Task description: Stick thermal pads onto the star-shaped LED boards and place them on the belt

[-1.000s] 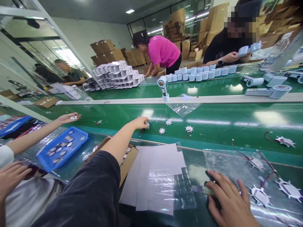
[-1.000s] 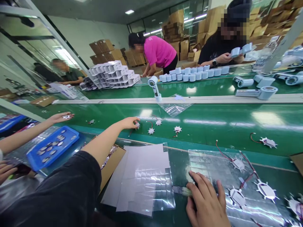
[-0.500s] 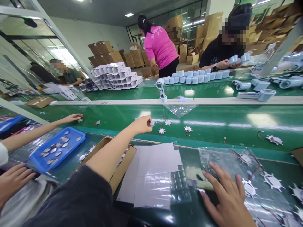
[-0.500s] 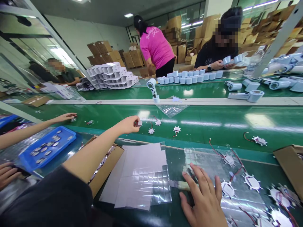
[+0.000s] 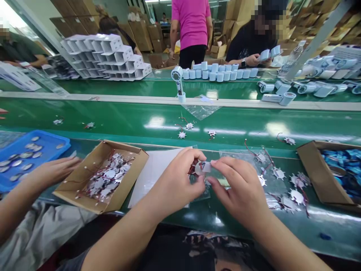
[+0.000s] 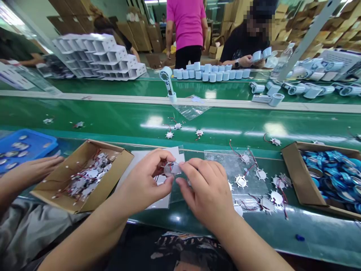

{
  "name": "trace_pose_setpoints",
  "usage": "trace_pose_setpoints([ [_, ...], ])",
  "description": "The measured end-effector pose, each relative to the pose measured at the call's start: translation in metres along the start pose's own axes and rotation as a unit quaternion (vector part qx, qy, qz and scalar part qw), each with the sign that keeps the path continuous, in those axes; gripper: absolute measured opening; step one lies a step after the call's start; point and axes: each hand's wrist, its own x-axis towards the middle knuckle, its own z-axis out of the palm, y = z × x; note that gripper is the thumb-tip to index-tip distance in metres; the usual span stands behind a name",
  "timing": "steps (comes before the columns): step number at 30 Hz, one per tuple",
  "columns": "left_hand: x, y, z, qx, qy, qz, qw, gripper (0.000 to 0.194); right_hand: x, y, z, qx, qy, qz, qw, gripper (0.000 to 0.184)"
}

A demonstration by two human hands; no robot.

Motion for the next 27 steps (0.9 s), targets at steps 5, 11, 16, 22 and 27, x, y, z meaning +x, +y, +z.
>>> trace_pose_setpoints([
  [5,-0.010,-0.005,0.009,-0.075,0.025,0.005,0.997,0.044,-0.001,-0.005,-0.001,0.044,0.001,0.045,0.998,0.022],
  [11,-0.023,-0.009,0.021,-0.268,0.001,0.000,0.963,0.046,0.004,-0.008,0.000,0.067,-0.010,0.073,0.995,0.013],
  [16,-0.024,-0.009,0.038,-0.434,0.024,-0.018,0.900,0.029,0.000,-0.002,0.003,0.046,0.009,0.031,0.998,0.016],
  [22,-0.009,-0.018,0.047,-0.553,0.070,-0.085,0.826,0.032,-0.006,0.003,0.007,0.095,0.035,-0.008,0.995,0.024],
  [27,-0.007,-0.022,0.043,-0.539,0.069,-0.111,0.832,0.041,-0.015,0.005,0.010,0.154,-0.006,0.039,0.987,0.036],
])
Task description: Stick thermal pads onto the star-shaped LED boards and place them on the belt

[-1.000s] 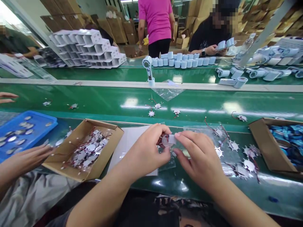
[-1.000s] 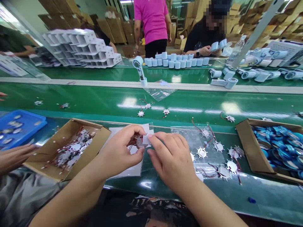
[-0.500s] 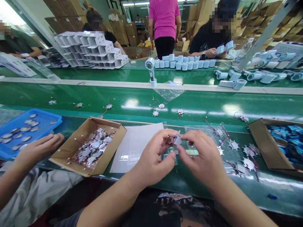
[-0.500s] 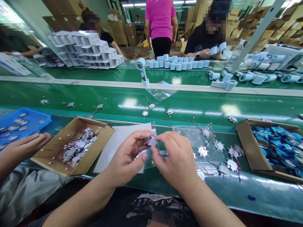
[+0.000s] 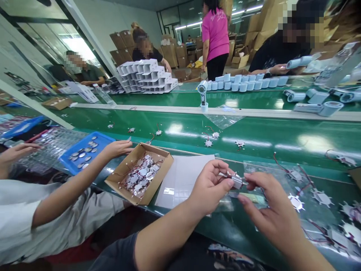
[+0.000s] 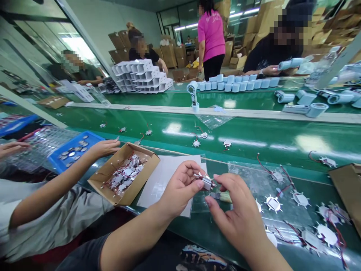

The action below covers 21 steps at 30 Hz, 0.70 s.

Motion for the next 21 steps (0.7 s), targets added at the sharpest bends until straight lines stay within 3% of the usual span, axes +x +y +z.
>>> trace_pose_setpoints([
  [6,-0.005,0.003,0.001,0.053,-0.023,-0.007,0.998,0.027,-0.006,0.008,0.006,0.094,0.002,0.057,0.994,0.009],
  [12,-0.004,0.005,-0.001,0.177,-0.048,-0.054,0.982,0.036,-0.007,0.013,0.007,0.113,0.004,0.081,0.990,0.006],
  [17,0.003,0.003,-0.007,0.166,-0.044,-0.099,0.980,0.036,-0.014,0.018,0.007,0.127,0.003,0.106,0.986,0.012],
  [21,0.029,0.030,-0.030,0.273,-0.012,-0.073,0.959,0.033,-0.028,0.031,0.008,0.076,-0.002,0.107,0.991,0.020],
])
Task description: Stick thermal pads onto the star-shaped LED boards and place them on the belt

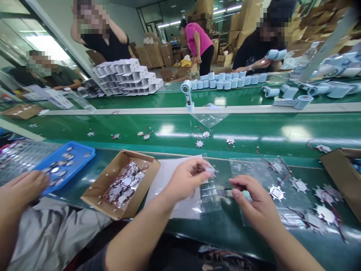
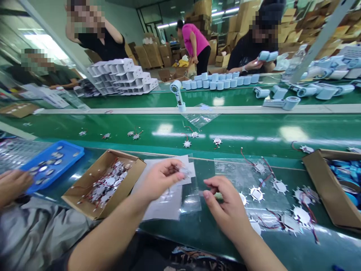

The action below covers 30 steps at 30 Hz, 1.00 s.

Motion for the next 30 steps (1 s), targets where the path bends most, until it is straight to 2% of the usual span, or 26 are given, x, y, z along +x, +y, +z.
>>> trace_pose_setpoints([
  [3,0.041,0.015,-0.048,0.158,0.058,-0.041,0.985,0.043,-0.009,0.014,0.003,-0.119,-0.031,-0.009,0.992,0.018],
  [7,0.114,0.016,-0.106,0.251,0.088,-0.100,0.959,0.044,-0.016,0.028,0.013,-0.237,-0.065,0.022,0.969,0.020],
  [9,0.147,0.006,-0.123,0.315,0.076,-0.154,0.934,0.046,-0.017,0.034,0.016,-0.240,-0.083,0.043,0.966,0.020],
  [12,0.182,-0.010,-0.137,0.435,0.047,-0.205,0.876,0.043,-0.018,0.039,0.017,-0.230,-0.090,0.063,0.967,0.020],
  [15,0.199,-0.014,-0.134,0.558,0.032,-0.169,0.812,0.043,-0.019,0.038,0.015,-0.222,-0.084,0.067,0.969,0.022],
  [18,0.203,-0.012,-0.116,0.648,0.031,-0.073,0.758,0.061,-0.020,0.035,0.013,-0.213,-0.097,0.069,0.970,0.025],
  [19,0.202,-0.012,-0.107,0.663,0.006,-0.037,0.747,0.063,-0.020,0.034,0.013,-0.212,-0.103,0.069,0.969,0.026],
  [22,0.200,-0.023,-0.081,0.672,-0.158,0.055,0.722,0.057,-0.019,0.034,0.013,-0.211,-0.110,0.066,0.969,0.025],
  [24,0.200,-0.033,-0.069,0.666,-0.229,0.091,0.704,0.047,-0.019,0.035,0.012,-0.207,-0.110,0.066,0.970,0.022],
  [26,0.201,-0.038,-0.062,0.670,-0.231,0.107,0.697,0.034,-0.019,0.035,0.011,-0.203,-0.111,0.068,0.970,0.019],
  [28,0.198,-0.034,-0.060,0.675,-0.196,0.111,0.702,0.025,-0.019,0.034,0.008,-0.204,-0.110,0.067,0.971,0.015],
  [30,0.186,-0.020,-0.060,0.674,-0.144,0.112,0.716,0.023,-0.019,0.033,0.005,-0.204,-0.096,0.058,0.973,0.011],
])
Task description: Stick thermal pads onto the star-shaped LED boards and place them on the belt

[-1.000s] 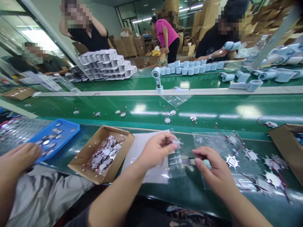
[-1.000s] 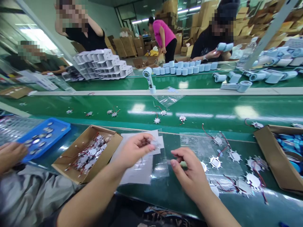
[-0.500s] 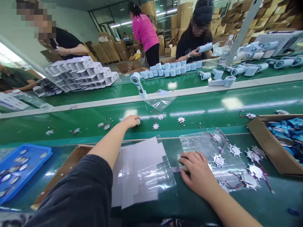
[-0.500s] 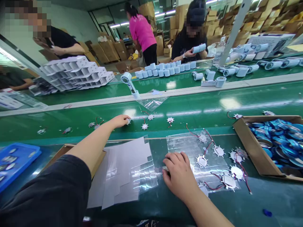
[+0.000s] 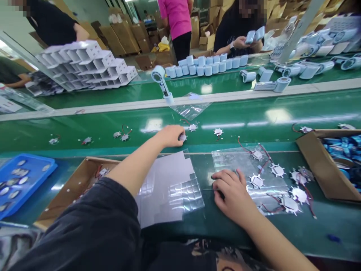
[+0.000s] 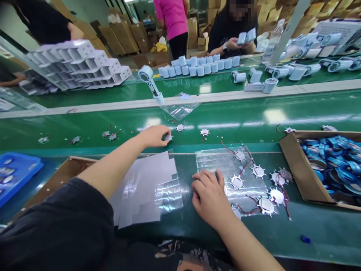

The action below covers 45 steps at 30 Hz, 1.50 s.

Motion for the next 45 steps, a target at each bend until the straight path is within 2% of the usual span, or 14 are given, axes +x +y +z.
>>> trace_pose_setpoints([
  [4,-0.059,0.025,-0.036,-0.045,0.115,-0.045,0.991,0.036,-0.002,0.003,-0.004,0.039,0.058,-0.026,0.997,0.009],
  [5,-0.079,0.037,-0.041,-0.084,0.150,-0.032,0.985,0.036,-0.003,0.004,-0.004,0.071,0.073,-0.033,0.994,0.010],
  [7,-0.121,0.066,-0.037,-0.141,0.165,-0.010,0.976,0.033,-0.005,0.007,-0.002,0.174,0.118,-0.034,0.977,0.013],
  [10,-0.170,0.117,0.000,-0.232,0.112,0.054,0.965,0.034,-0.007,0.010,0.002,0.359,0.196,0.007,0.913,0.015],
  [12,-0.185,0.149,0.036,-0.246,0.095,0.068,0.962,0.039,-0.006,0.011,0.005,0.406,0.210,0.047,0.888,0.016],
  [14,-0.189,0.172,0.065,-0.215,0.090,0.077,0.969,0.035,-0.005,0.014,0.008,0.380,0.203,0.078,0.899,0.018],
  [16,-0.189,0.184,0.081,-0.175,0.104,0.126,0.971,0.037,-0.004,0.020,0.009,0.333,0.191,0.095,0.918,0.021],
  [20,-0.201,0.174,0.080,-0.167,0.183,0.222,0.943,0.028,-0.006,0.024,0.004,0.280,0.167,0.093,0.941,0.028],
  [23,-0.222,0.152,0.076,-0.145,0.241,0.160,0.946,0.017,-0.003,0.009,-0.005,0.224,0.106,0.061,0.967,0.028],
  [26,-0.239,0.139,0.079,-0.067,0.228,0.075,0.968,0.014,0.012,-0.015,-0.008,0.118,-0.029,-0.046,0.992,0.021],
  [28,-0.244,0.138,0.083,-0.031,0.204,0.039,0.978,0.016,0.027,-0.026,-0.004,0.064,-0.108,-0.109,0.986,0.020],
  [32,-0.244,0.143,0.086,-0.017,0.184,-0.007,0.983,0.018,0.052,-0.031,0.015,0.009,-0.206,-0.164,0.965,0.022],
  [37,-0.241,0.142,0.087,-0.030,0.182,-0.025,0.983,0.017,0.059,-0.025,0.029,0.006,-0.236,-0.189,0.953,0.021],
  [45,-0.239,0.138,0.083,-0.054,0.175,-0.017,0.983,0.017,0.056,-0.026,0.031,-0.002,-0.212,-0.196,0.957,0.021],
])
